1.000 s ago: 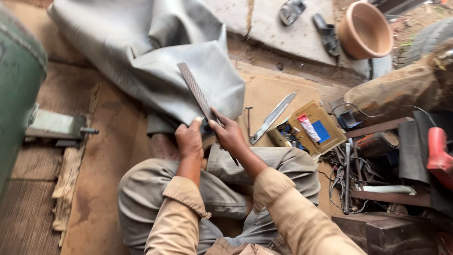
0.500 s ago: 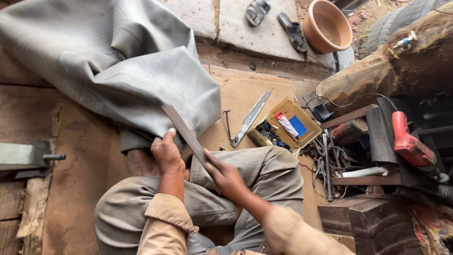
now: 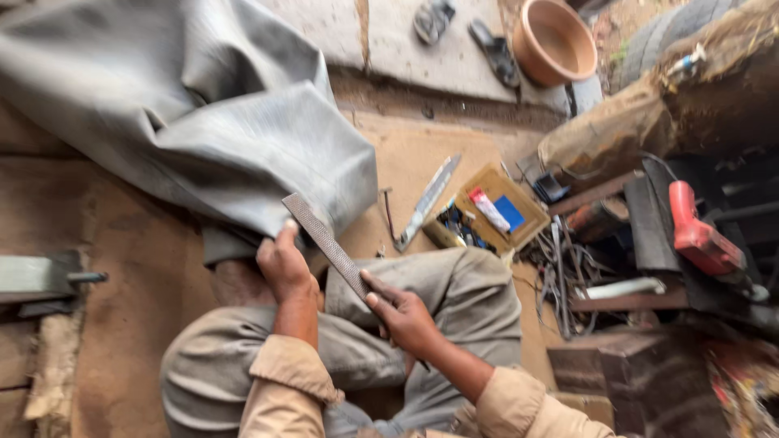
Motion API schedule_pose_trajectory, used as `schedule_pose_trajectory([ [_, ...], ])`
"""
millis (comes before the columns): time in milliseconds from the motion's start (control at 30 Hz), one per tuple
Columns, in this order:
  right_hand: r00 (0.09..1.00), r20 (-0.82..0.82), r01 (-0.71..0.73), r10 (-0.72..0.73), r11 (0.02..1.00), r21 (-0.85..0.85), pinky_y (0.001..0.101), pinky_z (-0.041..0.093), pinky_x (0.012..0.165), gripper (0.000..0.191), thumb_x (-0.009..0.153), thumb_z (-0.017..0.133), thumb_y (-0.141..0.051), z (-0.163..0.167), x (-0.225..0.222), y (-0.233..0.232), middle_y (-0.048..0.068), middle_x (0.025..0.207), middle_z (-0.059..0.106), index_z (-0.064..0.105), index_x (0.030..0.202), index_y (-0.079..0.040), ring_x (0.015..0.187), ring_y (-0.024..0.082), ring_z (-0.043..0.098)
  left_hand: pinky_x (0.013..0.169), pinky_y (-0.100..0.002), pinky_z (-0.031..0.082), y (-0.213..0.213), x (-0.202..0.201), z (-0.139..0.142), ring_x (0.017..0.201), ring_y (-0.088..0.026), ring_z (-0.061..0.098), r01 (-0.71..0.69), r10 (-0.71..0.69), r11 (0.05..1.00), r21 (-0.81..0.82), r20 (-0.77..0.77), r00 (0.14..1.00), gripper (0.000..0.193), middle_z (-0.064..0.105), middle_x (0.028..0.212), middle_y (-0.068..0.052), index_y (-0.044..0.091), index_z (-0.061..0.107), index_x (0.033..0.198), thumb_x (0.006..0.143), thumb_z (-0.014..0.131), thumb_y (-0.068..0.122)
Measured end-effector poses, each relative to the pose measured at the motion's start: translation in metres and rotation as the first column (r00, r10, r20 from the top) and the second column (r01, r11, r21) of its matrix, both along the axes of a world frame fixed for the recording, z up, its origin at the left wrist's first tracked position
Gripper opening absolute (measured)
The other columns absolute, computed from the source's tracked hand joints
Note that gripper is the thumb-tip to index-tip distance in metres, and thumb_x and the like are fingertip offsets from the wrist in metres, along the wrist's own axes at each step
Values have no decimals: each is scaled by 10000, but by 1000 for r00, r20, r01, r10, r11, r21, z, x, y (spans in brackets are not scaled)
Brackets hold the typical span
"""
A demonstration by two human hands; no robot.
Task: The person scrapes a rubber surface using a file and uses a knife to work on a circular valve area of a large inflatable tube while sitting on the ground.
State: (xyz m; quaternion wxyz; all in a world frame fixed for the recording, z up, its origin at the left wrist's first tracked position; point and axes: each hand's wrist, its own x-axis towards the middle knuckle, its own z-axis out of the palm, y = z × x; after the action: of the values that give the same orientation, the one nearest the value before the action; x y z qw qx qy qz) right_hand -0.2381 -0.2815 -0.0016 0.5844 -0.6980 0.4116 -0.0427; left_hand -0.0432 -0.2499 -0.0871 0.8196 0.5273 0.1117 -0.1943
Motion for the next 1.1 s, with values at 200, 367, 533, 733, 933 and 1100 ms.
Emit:
schedule_pose_trajectory([
  [200,971,167,-70,170,874,-481,299,505,630,420,1111,564,-307,-26,58,-12,157,871,681,531,1522,-231,745,122,605,723,-301,505,-3,1,-14,798,-137,609,-5,0,997,-71,-81,997,239,690,925,-73,-84,663,916,919,689,153],
  [367,1000,16,-19,23,984,-176,322,504,477,456,996,614,-337,-20,121,-45,99,828,701,619,1447,-275,507,99,556,729,-296,530,1,4,-10,801,-139,636,0,-13,995,-104,-117,993,217,697,924,-71,-69,665,928,887,684,144],
  [533,969,164,-111,183,921,-374,293,525,676,430,1066,598,-304,-7,50,-31,101,1073,708,569,1472,-166,794,97,590,748,-287,514,-1,4,-3,820,-136,627,-29,18,992,-119,-94,995,218,692,935,-69,-65,657,935,936,678,152],
  [733,851,325,-122,414,755,-644,387,546,850,350,1196,542,-229,0,-23,3,208,1132,699,510,1537,-160,1112,187,671,702,-297,468,-3,-1,-13,786,-132,564,-19,19,1000,3,-93,995,314,642,894,-64,-53,658,899,1016,646,238],
  [933,997,-74,-38,27,989,-142,300,454,435,451,977,638,-325,-21,95,-25,49,661,599,612,1426,-291,450,81,486,668,-325,484,-4,5,-22,758,-133,559,-37,47,997,74,-129,990,415,659,898,-65,-78,658,913,1022,631,322],
  [1100,987,149,-8,57,951,-309,367,519,707,435,1024,629,-328,-27,133,-56,160,992,688,636,1433,-181,811,195,611,724,-328,507,-5,7,-8,801,-149,584,6,2,990,144,-59,998,404,701,953,-106,-87,678,975,1015,623,311],
])
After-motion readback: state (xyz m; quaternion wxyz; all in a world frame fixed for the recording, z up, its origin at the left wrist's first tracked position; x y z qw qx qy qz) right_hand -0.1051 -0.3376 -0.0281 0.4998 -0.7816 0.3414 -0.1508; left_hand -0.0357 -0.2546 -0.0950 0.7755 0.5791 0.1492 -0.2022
